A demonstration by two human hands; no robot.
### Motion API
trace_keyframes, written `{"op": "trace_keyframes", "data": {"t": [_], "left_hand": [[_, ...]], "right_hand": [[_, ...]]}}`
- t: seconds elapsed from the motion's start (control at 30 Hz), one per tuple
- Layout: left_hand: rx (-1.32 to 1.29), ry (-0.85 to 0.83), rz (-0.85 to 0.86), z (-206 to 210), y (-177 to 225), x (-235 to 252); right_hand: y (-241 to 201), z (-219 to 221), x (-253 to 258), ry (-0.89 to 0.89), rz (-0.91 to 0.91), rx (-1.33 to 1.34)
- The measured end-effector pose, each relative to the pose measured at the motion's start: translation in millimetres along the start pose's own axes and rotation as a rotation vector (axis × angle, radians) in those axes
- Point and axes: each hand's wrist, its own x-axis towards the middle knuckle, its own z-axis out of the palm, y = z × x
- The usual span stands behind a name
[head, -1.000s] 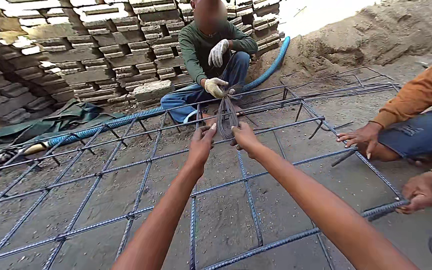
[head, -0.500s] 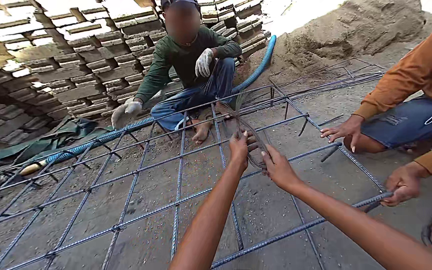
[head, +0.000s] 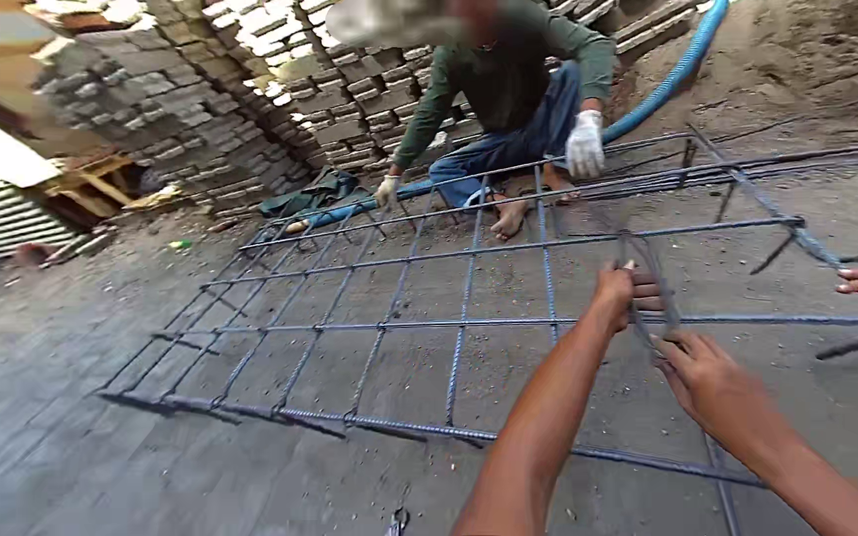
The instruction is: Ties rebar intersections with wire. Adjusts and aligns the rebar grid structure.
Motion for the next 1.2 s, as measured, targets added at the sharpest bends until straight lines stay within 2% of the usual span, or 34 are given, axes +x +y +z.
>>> {"op": "trace_keyframes", "data": {"t": [0.07,0.17,0.27,0.37,0.47,0.53,0.63,0.67,0.77,0.87,0.97,1.03,1.1,1.2], "left_hand": [[-0.07,-0.051,0.087,-4,16,-14],[-0.109,-0.171,0.19,-19,39,-57],[-0.163,-0.211,0.287,-50,61,-114],[-0.198,-0.153,0.37,-95,79,-165],[-0.209,-0.074,0.46,-157,94,-196],[-0.158,0.08,0.496,-201,105,-210],[-0.082,0.386,0.486,-269,127,-217],[-0.087,0.466,0.472,-291,134,-216],[-0.171,0.596,0.44,-344,147,-213],[-0.172,0.582,0.42,-382,151,-212],[-0.11,0.529,0.43,-404,145,-213],[-0.085,0.495,0.448,-410,141,-211],[-0.074,0.47,0.464,-414,138,-209],[-0.085,0.446,0.46,-418,137,-207]], "right_hand": [[-8,-1,2,0.101,-0.079,-0.031],[-36,-33,0,-0.015,-0.106,0.004],[-73,-46,1,-0.019,-0.241,-0.01],[-119,-51,15,-0.07,-0.306,0.118],[-167,-49,55,-0.334,-0.313,0.384],[-200,-31,83,-0.367,-0.327,0.47],[-252,27,112,0.033,-0.463,0.34],[-270,43,121,0.117,-0.504,0.326],[-313,83,144,0.206,-0.55,0.4],[-336,120,157,0.048,-0.416,0.748],[-339,134,167,-0.345,-0.128,1.139],[-335,137,174,-0.504,-0.063,1.199],[-334,140,173,-0.469,-0.148,1.123],[-338,140,171,-0.292,-0.284,0.924]]}}
